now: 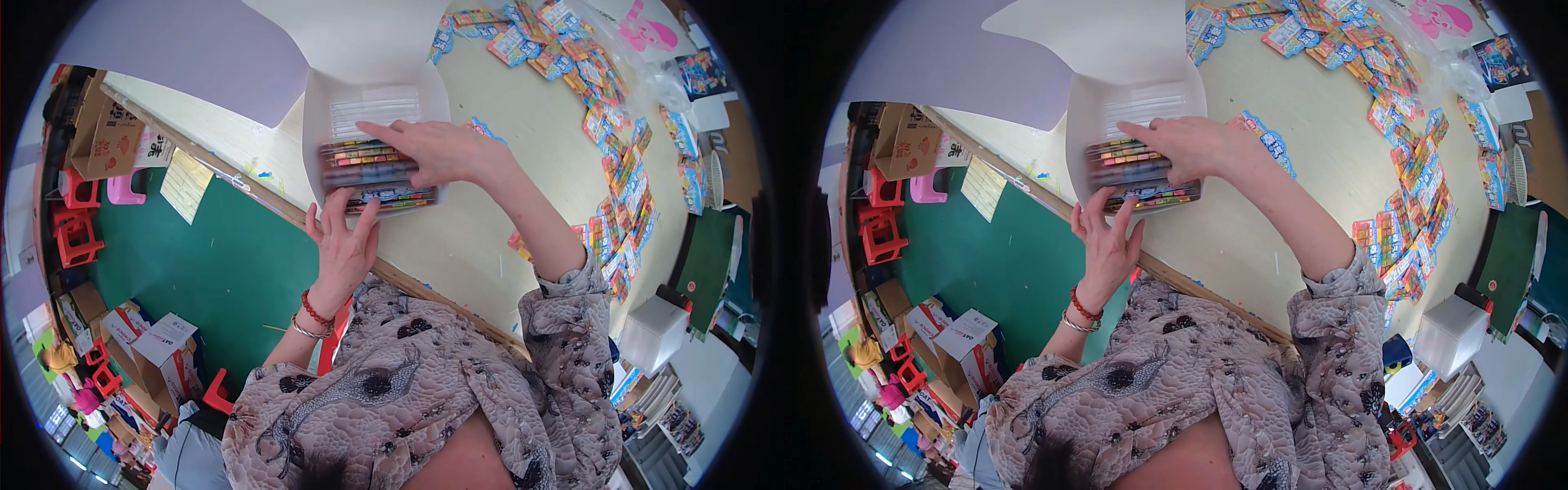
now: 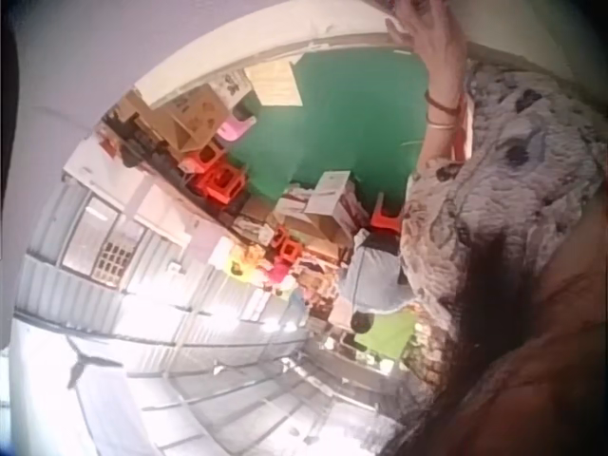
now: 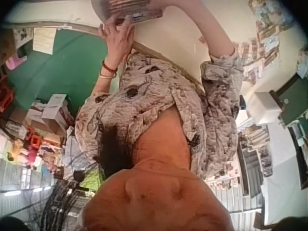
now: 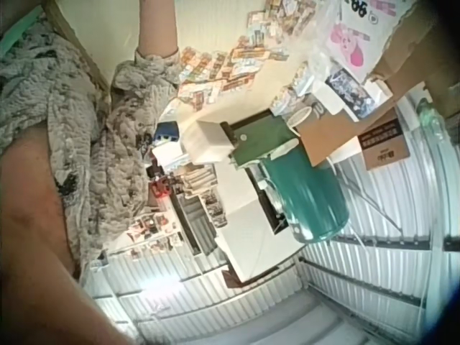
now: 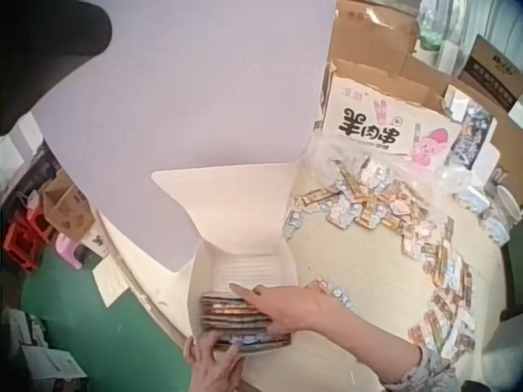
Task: Sorting small collectible toy card packages into stacks and packing them into display boxes.
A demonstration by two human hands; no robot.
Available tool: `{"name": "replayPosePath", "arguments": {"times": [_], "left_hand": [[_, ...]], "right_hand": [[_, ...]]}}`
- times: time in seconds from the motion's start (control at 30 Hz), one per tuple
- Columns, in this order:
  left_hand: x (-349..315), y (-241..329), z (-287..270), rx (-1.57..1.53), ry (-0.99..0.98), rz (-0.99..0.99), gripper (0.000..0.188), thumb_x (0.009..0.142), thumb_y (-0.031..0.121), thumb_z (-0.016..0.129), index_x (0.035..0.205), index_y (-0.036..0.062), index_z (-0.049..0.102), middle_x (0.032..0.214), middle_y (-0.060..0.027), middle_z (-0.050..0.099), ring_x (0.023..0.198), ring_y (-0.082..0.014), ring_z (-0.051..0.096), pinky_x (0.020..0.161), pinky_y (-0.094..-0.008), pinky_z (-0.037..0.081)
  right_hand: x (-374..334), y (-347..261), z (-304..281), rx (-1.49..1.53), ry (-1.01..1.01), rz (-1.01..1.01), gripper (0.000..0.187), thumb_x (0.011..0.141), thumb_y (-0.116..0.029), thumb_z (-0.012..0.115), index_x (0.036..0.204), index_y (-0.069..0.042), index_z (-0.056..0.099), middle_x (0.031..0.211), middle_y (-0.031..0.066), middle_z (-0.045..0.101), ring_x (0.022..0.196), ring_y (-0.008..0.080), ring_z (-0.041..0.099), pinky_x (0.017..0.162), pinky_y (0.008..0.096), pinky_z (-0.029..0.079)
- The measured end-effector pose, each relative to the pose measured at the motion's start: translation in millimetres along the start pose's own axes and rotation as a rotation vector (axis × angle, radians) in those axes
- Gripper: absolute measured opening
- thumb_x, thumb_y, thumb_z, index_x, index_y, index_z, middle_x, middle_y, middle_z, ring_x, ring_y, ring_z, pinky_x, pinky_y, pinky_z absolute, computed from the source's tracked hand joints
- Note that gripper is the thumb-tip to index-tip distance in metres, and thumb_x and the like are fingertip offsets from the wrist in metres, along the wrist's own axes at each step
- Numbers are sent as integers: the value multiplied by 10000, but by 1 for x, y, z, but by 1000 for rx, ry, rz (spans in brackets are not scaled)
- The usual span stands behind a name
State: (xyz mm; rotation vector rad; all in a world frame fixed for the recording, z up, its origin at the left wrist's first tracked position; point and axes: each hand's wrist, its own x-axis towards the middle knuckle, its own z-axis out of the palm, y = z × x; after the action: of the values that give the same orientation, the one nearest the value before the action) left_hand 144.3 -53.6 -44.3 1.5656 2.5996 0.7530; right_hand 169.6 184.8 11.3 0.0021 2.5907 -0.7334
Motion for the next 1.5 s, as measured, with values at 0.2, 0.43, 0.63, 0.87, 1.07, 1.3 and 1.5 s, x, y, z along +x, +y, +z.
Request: {"name": "replayPosePath", "arguments": {"times": [0.2,0.43,0.63,0.87,1.07,1.3,1.5], "left_hand": [[0,-6,3,-11,-38,50,481,791,116,684,1240,185,526,1292,-95,468,1255,-271,433,1074,-564,139],[-2,-5,10,-24,-8,52,491,792,100,678,1251,156,514,1297,-102,467,1266,-285,425,1070,-554,161],[0,-6,9,5,-32,61,510,796,100,673,1272,153,497,1292,-101,468,1273,-288,414,1068,-550,169],[-4,-14,14,26,-22,72,507,801,145,687,1271,153,498,1320,-116,435,1285,-317,389,1088,-567,133],[3,-1,2,97,184,122,621,832,306,685,1382,171,431,1448,-146,333,1339,-368,325,1107,-587,52],[67,10,-15,72,-157,122,723,899,451,547,1462,73,298,1366,-211,424,1264,-376,415,1066,-492,306],[53,-5,-18,202,-244,208,753,882,521,529,1443,60,333,1300,-203,476,1229,-378,433,1076,-503,290]], "right_hand": [[3,-4,4,-16,90,68,949,667,-87,704,1484,-138,223,1091,156,587,946,344,616,822,419,514],[14,-9,41,-345,352,94,899,656,-136,760,1424,-44,302,1007,122,606,881,278,639,721,395,510],[24,-5,45,-264,460,85,588,677,-139,737,1184,-56,453,904,95,599,851,282,642,702,384,502],[7,-2,26,-220,364,26,587,692,-160,727,1202,-76,448,932,112,610,889,318,644,889,519,430],[7,-15,54,-289,280,91,642,746,-152,696,1311,-69,401,1057,138,576,985,315,619,1028,567,337],[-15,-1,64,-212,417,-36,546,855,-156,612,1354,-55,413,1268,190,525,1148,325,542,1030,539,338],[-85,27,31,286,815,376,412,819,-279,691,1147,-53,585,1185,118,582,1072,264,563,868,428,463]]}}
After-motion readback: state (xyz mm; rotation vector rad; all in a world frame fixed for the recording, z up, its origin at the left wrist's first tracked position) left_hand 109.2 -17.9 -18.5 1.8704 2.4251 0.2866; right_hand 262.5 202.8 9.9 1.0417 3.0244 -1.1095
